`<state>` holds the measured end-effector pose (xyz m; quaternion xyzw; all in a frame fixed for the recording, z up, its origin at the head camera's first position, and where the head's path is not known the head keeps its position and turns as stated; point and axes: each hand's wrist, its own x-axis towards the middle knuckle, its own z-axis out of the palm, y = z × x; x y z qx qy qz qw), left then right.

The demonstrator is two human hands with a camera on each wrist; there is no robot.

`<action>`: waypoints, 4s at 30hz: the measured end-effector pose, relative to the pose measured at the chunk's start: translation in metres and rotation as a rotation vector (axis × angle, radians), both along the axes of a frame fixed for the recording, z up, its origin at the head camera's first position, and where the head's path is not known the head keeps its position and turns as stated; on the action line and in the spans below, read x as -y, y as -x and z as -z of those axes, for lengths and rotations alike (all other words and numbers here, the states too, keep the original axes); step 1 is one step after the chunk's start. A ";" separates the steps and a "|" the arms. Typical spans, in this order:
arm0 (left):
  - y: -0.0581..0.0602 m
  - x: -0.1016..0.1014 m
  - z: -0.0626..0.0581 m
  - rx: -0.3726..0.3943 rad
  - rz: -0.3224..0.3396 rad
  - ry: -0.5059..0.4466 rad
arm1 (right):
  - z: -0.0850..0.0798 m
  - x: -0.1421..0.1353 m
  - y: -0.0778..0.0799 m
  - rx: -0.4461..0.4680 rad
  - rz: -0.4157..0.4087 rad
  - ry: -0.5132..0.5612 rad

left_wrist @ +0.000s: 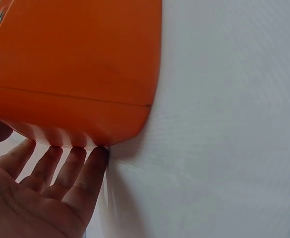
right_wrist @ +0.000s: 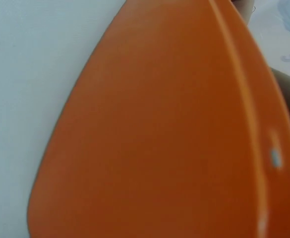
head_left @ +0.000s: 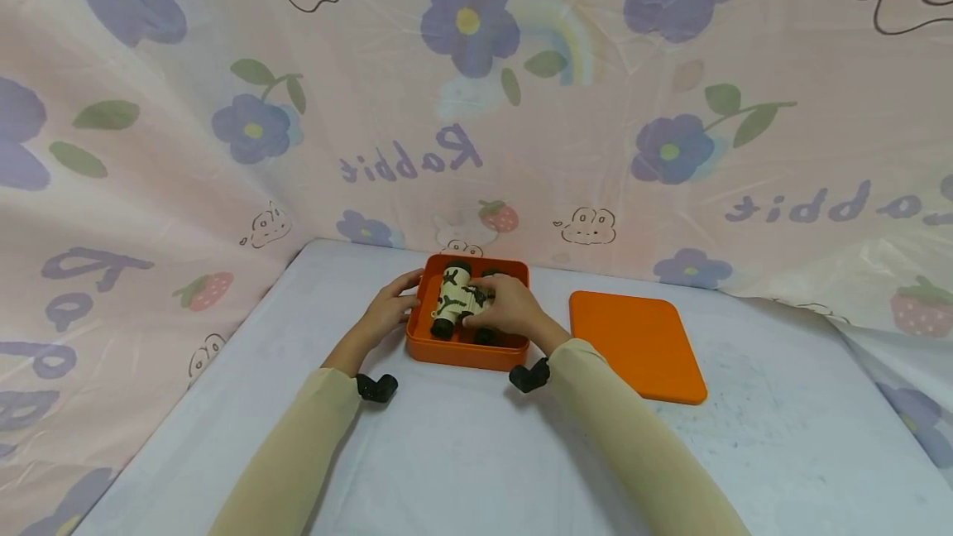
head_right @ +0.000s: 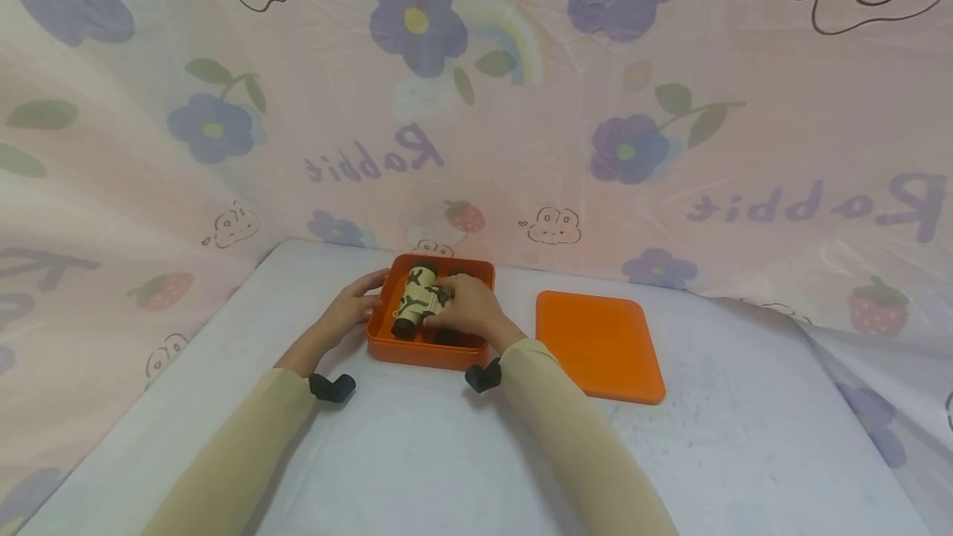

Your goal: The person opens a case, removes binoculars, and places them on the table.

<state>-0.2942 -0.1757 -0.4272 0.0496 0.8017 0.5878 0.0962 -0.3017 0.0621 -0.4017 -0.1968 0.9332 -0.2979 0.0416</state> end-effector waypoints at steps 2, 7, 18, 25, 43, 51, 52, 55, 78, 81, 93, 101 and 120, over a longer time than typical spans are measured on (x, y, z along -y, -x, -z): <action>0.000 0.000 0.000 0.003 0.000 -0.001 | -0.001 -0.001 -0.001 -0.006 0.003 0.008; 0.000 0.000 0.001 0.003 0.004 -0.008 | -0.005 -0.002 -0.002 -0.023 -0.002 0.010; -0.012 -0.004 -0.019 0.033 0.024 -0.005 | -0.018 -0.004 -0.006 -0.048 -0.015 0.015; -0.001 0.001 0.000 0.032 0.005 -0.008 | -0.029 -0.006 -0.011 -0.050 -0.008 -0.011; 0.002 0.002 0.002 0.017 0.004 -0.011 | -0.060 -0.009 -0.040 -0.080 -0.030 -0.077; 0.002 0.001 0.002 0.012 0.000 0.001 | -0.065 -0.015 -0.054 -0.097 -0.052 -0.084; 0.003 0.001 0.002 0.010 -0.001 0.004 | -0.065 -0.016 -0.056 -0.102 -0.053 -0.090; 0.003 0.001 0.001 0.007 -0.006 0.010 | -0.067 -0.017 -0.061 -0.119 -0.057 -0.102; 0.002 -0.001 -0.001 -0.009 0.009 0.004 | -0.068 -0.037 -0.115 -0.170 -0.143 -0.078; 0.003 -0.001 -0.002 -0.011 0.014 0.007 | -0.065 -0.040 -0.123 -0.198 -0.163 -0.091; 0.001 -0.001 -0.004 -0.016 0.026 0.005 | -0.057 -0.051 -0.154 -0.262 -0.171 -0.148; -0.001 0.000 -0.001 -0.006 0.025 0.012 | -0.049 -0.055 -0.171 -0.225 -0.161 -0.167; -0.002 -0.002 -0.001 -0.002 0.021 0.015 | -0.029 -0.065 -0.178 -0.208 -0.136 -0.195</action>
